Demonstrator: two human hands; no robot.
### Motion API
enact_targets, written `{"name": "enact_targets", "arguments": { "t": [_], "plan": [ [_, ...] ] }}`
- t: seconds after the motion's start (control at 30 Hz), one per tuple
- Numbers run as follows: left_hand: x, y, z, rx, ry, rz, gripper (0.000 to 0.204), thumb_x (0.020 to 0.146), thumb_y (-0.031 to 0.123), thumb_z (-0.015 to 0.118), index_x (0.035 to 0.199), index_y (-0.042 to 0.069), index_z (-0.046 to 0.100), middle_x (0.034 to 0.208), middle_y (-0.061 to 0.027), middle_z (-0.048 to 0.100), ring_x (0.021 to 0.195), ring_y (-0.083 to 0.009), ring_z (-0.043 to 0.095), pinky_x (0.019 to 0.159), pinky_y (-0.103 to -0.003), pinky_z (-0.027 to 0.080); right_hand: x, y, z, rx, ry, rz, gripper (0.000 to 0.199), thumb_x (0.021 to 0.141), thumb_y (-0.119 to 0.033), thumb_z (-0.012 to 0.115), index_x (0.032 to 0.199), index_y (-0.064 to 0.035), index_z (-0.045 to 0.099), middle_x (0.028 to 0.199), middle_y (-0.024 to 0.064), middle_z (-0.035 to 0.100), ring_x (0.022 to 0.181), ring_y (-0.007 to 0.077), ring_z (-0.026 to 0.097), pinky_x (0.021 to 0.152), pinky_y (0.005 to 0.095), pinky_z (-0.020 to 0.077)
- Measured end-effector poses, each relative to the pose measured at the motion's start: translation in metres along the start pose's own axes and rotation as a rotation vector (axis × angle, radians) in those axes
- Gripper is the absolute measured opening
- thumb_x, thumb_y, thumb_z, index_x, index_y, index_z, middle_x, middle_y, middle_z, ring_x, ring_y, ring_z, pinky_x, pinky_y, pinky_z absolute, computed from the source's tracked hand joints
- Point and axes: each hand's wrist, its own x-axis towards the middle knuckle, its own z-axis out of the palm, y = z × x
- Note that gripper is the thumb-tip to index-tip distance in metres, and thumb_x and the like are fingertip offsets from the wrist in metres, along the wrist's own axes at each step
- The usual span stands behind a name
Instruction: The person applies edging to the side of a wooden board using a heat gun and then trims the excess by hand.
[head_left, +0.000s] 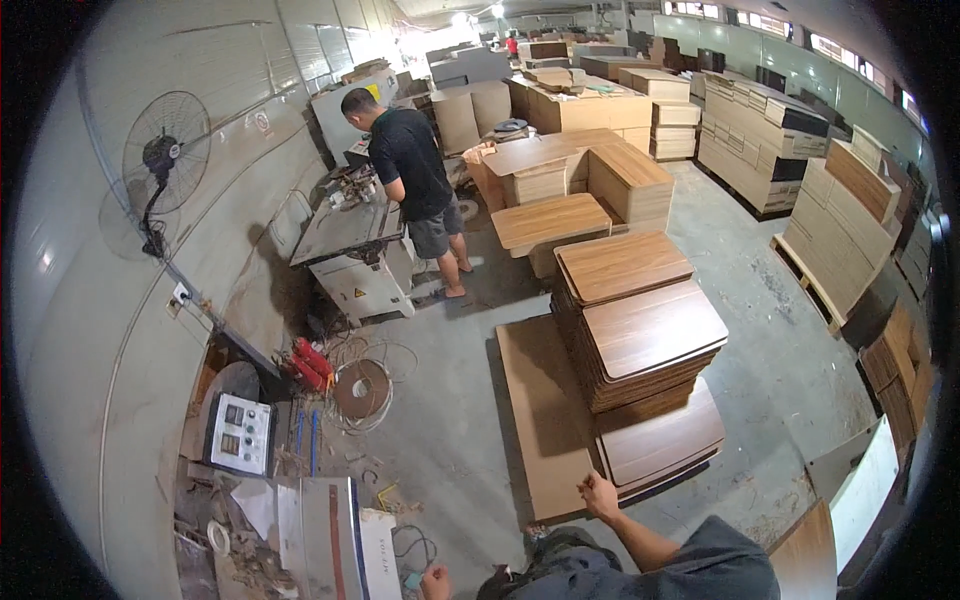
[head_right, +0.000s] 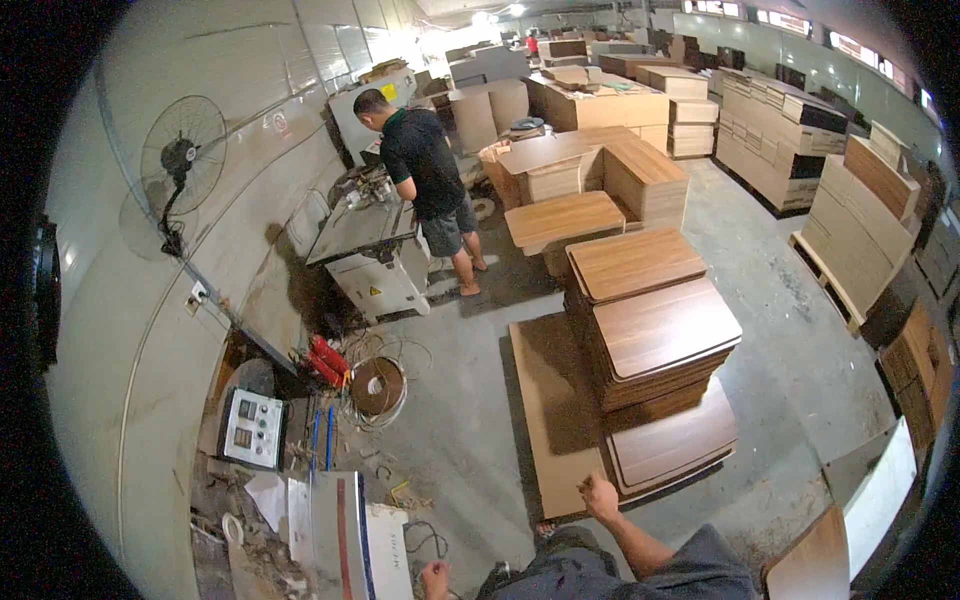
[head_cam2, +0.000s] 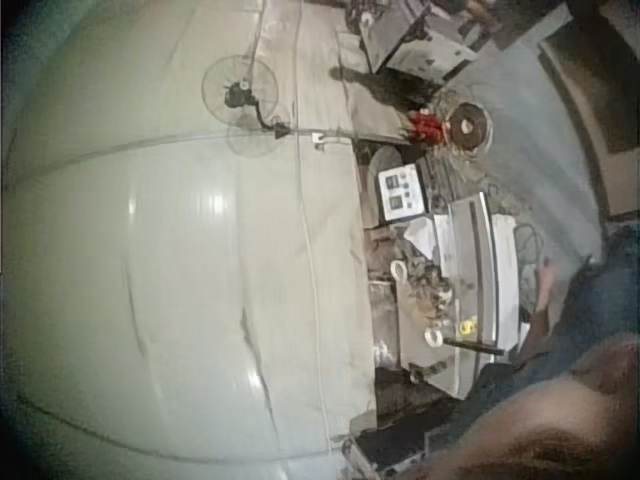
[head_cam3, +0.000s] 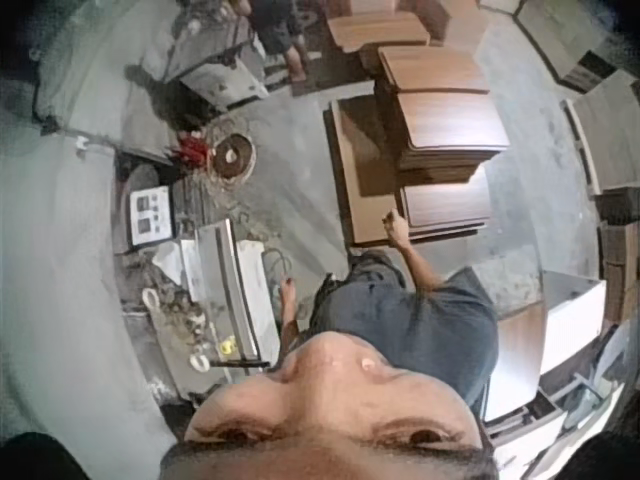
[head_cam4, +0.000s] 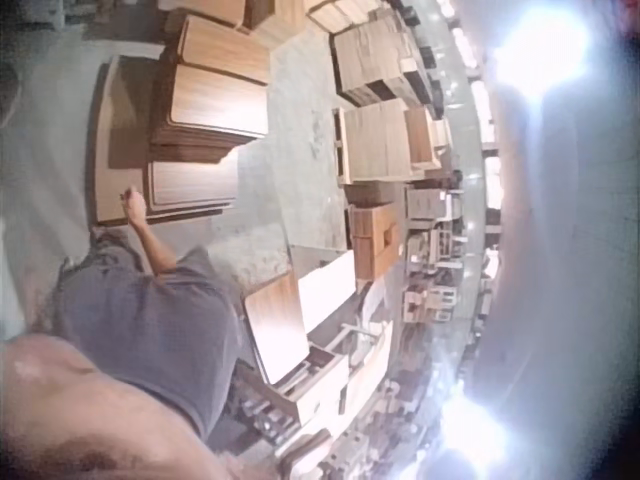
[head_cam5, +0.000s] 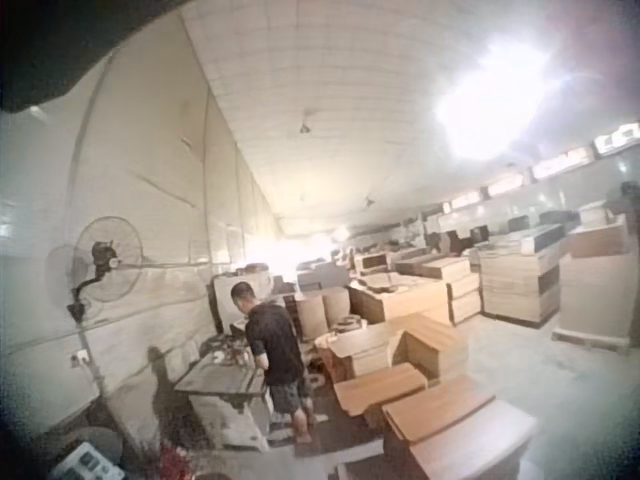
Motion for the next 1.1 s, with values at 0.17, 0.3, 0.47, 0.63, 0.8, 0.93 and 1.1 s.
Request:
{"name": "enact_targets", "arguments": {
  "t": [0.17, 0.3, 0.47, 0.63, 0.8, 0.93, 1.1],
  "plan": [
    [0.091, 0.049, -0.023, -0.039, 0.037, -0.022, 0.038, 0.103, 0.039, 0.075, 0.120, 0.005, 0.071, 0.108, -0.0145, 0.075, 0.098, -0.0258, 0.071, 0.092, -0.044, 0.053, 0.091, -0.085, 0.033, -0.019, -0.264, -0.131, 0.020, 0.098, -0.016, 0.068, 0.114, -0.0063, 0.063, 0.102, 0.0190, 0.075, 0.097, 0.0451, 0.069, 0.080, 0.0523, 0.0536],
    [0.148, 0.067, -0.020, -0.034, -0.022, -0.052, 0.040, 0.104, 0.040, 0.073, 0.125, 0.006, 0.069, 0.113, -0.0156, 0.073, 0.103, -0.0264, 0.070, 0.095, -0.045, 0.051, 0.133, -0.148, 0.052, 0.014, -0.277, -0.113, 0.020, 0.101, -0.017, 0.068, 0.117, -0.0067, 0.064, 0.103, 0.0176, 0.075, 0.097, 0.0436, 0.070, 0.080, 0.0512, 0.0541],
    [0.239, 0.089, 0.005, -0.095, -0.105, -0.109, 0.025, 0.105, 0.023, 0.074, 0.108, -0.002, 0.073, 0.087, -0.0078, 0.073, 0.075, -0.0205, 0.067, 0.070, -0.039, 0.055, 0.170, -0.174, 0.090, 0.017, -0.296, -0.033, 0.027, 0.104, -0.028, 0.069, 0.123, -0.0090, 0.064, 0.100, 0.0193, 0.074, 0.095, 0.0428, 0.072, 0.079, 0.0500, 0.0557],
    [0.364, 0.162, 0.006, -0.071, -0.145, 0.098, 0.034, 0.098, 0.033, 0.078, 0.116, 0.004, 0.079, 0.098, -0.0137, 0.081, 0.094, -0.0267, 0.077, 0.087, -0.041, 0.059, 0.188, -0.136, 0.129, -0.144, -0.251, 0.036, 0.027, 0.105, -0.029, 0.068, 0.124, -0.0105, 0.069, 0.094, 0.0162, 0.076, 0.091, 0.0394, 0.074, 0.078, 0.0495, 0.0578],
    [0.488, 0.238, -0.018, 0.090, -0.215, 0.181, 0.036, 0.098, 0.038, 0.077, 0.114, 0.006, 0.080, 0.100, -0.0124, 0.082, 0.093, -0.0263, 0.077, 0.087, -0.041, 0.059, 0.190, -0.101, 0.148, -0.119, -0.180, 0.305, 0.023, 0.105, -0.024, 0.066, 0.112, -0.0035, 0.074, 0.084, 0.0127, 0.078, 0.076, 0.0225, 0.078, 0.070, 0.0400, 0.0615],
    [0.593, 0.263, -0.039, 0.056, -0.384, 0.036, 0.030, 0.098, 0.034, 0.074, 0.108, 0.007, 0.080, 0.088, -0.0063, 0.077, 0.081, -0.0193, 0.073, 0.075, -0.039, 0.058, 0.196, -0.097, 0.158, -0.053, 0.090, 0.252, 0.022, 0.103, -0.018, 0.060, 0.093, -0.0002, 0.069, 0.074, 0.0140, 0.074, 0.065, 0.0229, 0.076, 0.063, 0.0396, 0.0608],
    [0.678, 0.293, -0.051, -0.150, -0.463, -0.122, 0.020, 0.106, 0.022, 0.067, 0.107, 0.003, 0.072, 0.084, -0.0066, 0.073, 0.069, -0.0165, 0.068, 0.060, -0.033, 0.056, 0.178, -0.127, 0.158, 0.118, 0.313, 0.505, 0.023, 0.099, -0.021, 0.067, 0.102, 0.0007, 0.072, 0.076, 0.0110, 0.075, 0.064, 0.0189, 0.074, 0.064, 0.0357, 0.0592]
  ]
}}
